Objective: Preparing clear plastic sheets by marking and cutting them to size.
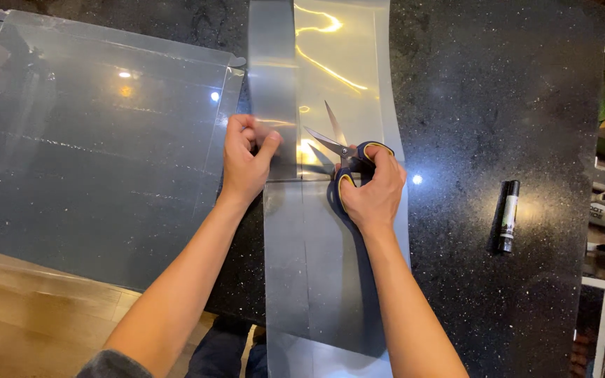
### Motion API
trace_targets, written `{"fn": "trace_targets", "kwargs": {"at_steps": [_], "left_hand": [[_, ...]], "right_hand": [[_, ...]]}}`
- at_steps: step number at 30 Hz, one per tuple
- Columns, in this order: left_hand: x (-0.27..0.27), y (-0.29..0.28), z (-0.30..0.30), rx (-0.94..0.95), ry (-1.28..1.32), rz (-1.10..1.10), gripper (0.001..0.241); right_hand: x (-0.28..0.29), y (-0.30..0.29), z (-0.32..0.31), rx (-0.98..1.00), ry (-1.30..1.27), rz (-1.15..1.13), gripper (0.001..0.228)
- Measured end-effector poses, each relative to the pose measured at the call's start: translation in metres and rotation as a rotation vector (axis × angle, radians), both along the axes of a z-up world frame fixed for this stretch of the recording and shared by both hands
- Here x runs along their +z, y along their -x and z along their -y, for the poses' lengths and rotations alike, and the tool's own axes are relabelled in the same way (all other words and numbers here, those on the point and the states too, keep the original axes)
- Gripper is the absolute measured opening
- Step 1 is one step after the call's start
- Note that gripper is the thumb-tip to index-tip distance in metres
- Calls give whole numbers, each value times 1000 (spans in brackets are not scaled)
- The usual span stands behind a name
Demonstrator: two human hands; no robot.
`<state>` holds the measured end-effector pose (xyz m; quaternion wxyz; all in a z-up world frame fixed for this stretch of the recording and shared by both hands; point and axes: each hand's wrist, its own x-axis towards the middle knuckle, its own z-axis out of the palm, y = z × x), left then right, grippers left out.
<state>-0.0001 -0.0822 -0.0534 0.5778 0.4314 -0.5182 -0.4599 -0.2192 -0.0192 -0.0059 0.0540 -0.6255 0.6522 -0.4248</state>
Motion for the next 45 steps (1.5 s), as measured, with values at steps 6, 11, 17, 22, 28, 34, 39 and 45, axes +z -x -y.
{"fn": "trace_targets", "kwargs": {"at_steps": [6,11,17,22,28,34,39,45], "left_hand": [[7,-22,-6,-268,1,208,18],[26,-16,-11,-337,-131,353,13],[33,2,-12,-328,-533,17,9],[14,9,-19,-245,-412,-22,10],[13,17,-21,-212,-427,-212,17],[6,18,-25,-203,-373,-233,18],[10,14,-39,-123,-280,-97,24],[63,5,-58,-109,-415,187,57]], "right_hand": [[-2,0,0,-17,-8,6,42],[-4,0,1,-17,10,10,41],[-3,-1,0,-16,27,-8,41],[-3,-1,0,-33,-13,22,40],[-5,1,0,-28,-2,0,42],[-4,-1,-1,-31,-13,9,43],[-10,2,1,-41,-20,-8,45],[-10,2,2,-50,-19,-20,46]]}}
